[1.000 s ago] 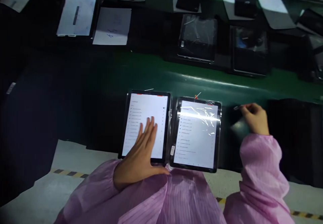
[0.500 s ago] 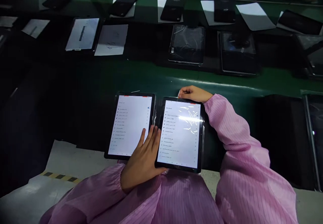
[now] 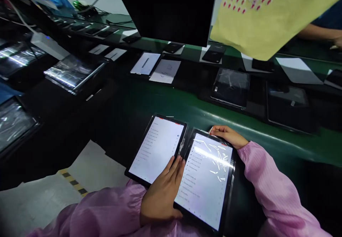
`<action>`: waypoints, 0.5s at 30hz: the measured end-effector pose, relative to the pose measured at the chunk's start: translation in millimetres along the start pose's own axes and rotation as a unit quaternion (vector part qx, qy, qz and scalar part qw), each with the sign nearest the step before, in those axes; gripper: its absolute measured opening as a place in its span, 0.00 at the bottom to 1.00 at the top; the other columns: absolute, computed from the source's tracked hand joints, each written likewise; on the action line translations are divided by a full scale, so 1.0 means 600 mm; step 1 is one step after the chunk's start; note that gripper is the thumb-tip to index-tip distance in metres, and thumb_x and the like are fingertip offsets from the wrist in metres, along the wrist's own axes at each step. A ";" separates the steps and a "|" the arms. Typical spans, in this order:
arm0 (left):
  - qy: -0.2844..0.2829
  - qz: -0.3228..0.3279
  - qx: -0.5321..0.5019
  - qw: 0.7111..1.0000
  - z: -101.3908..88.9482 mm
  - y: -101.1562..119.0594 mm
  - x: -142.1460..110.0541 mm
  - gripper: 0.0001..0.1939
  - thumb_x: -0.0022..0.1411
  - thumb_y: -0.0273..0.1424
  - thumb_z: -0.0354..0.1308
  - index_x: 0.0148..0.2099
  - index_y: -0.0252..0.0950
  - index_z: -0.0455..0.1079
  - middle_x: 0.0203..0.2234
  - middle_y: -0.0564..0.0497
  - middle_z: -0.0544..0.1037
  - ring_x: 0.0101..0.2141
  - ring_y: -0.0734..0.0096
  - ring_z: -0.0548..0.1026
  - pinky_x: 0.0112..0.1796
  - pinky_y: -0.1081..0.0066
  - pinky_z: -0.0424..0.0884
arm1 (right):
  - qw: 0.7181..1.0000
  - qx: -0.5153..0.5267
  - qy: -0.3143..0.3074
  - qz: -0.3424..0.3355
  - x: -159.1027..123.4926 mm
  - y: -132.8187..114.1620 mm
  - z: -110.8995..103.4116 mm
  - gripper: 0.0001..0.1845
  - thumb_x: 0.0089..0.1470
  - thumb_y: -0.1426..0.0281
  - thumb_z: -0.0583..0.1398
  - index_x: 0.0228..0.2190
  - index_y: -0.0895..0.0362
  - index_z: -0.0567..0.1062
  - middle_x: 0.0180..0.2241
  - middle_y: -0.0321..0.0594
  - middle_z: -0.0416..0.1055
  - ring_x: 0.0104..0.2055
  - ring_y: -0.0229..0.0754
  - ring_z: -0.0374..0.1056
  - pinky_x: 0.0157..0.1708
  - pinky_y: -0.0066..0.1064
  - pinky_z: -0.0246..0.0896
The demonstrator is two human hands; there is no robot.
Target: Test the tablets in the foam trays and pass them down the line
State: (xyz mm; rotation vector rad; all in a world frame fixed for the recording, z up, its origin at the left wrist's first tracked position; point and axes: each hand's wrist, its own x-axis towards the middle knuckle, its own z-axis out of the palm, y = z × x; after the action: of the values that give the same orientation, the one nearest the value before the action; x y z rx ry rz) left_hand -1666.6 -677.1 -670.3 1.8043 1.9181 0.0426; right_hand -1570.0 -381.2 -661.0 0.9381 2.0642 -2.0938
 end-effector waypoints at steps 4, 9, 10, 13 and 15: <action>0.001 0.011 0.020 1.000 -0.014 0.003 -0.005 0.67 0.49 0.53 0.68 0.72 0.16 0.35 0.68 0.25 0.37 0.68 0.43 0.33 0.70 0.51 0.42 | 1.000 0.011 0.005 -0.001 -0.001 0.008 -0.007 0.24 0.38 0.51 0.71 0.27 0.58 0.74 0.27 0.35 0.70 0.29 0.35 0.66 0.32 0.30 0.61; 0.041 0.044 0.033 0.998 -0.021 -0.005 -0.012 0.65 0.51 0.56 0.64 0.71 0.15 0.37 0.68 0.24 0.38 0.68 0.42 0.34 0.70 0.53 0.40 | 1.000 0.016 -0.007 0.017 0.002 0.017 -0.016 0.25 0.38 0.52 0.72 0.29 0.58 0.75 0.27 0.37 0.72 0.28 0.35 0.66 0.31 0.30 0.61; 0.046 0.052 0.029 0.997 -0.022 -0.007 -0.014 0.65 0.52 0.56 0.64 0.71 0.15 0.36 0.68 0.24 0.38 0.68 0.43 0.34 0.70 0.54 0.40 | 1.000 0.018 -0.010 0.021 0.004 0.019 -0.018 0.25 0.37 0.52 0.72 0.29 0.58 0.75 0.28 0.37 0.72 0.28 0.35 0.67 0.31 0.30 0.61; 0.050 0.061 0.009 0.997 -0.026 -0.013 -0.017 0.64 0.54 0.57 0.62 0.72 0.16 0.35 0.67 0.23 0.37 0.68 0.42 0.34 0.69 0.53 0.39 | 0.999 0.024 -0.017 0.029 0.010 0.023 -0.021 0.28 0.32 0.52 0.74 0.30 0.58 0.76 0.29 0.38 0.73 0.29 0.35 0.67 0.32 0.30 0.62; 0.047 0.063 -0.009 0.997 -0.027 -0.016 -0.018 0.64 0.54 0.57 0.62 0.72 0.16 0.34 0.67 0.22 0.36 0.68 0.42 0.33 0.69 0.52 0.39 | 0.999 0.027 -0.017 0.031 0.014 0.025 -0.022 0.29 0.30 0.52 0.74 0.29 0.59 0.75 0.28 0.37 0.73 0.29 0.35 0.67 0.32 0.29 0.62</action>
State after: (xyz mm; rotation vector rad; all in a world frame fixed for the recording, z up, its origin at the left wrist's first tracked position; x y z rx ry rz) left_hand -1681.5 -683.6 -655.7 1.9405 1.8570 0.1908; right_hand -1565.2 -367.5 -676.9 0.9547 1.9458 -2.1284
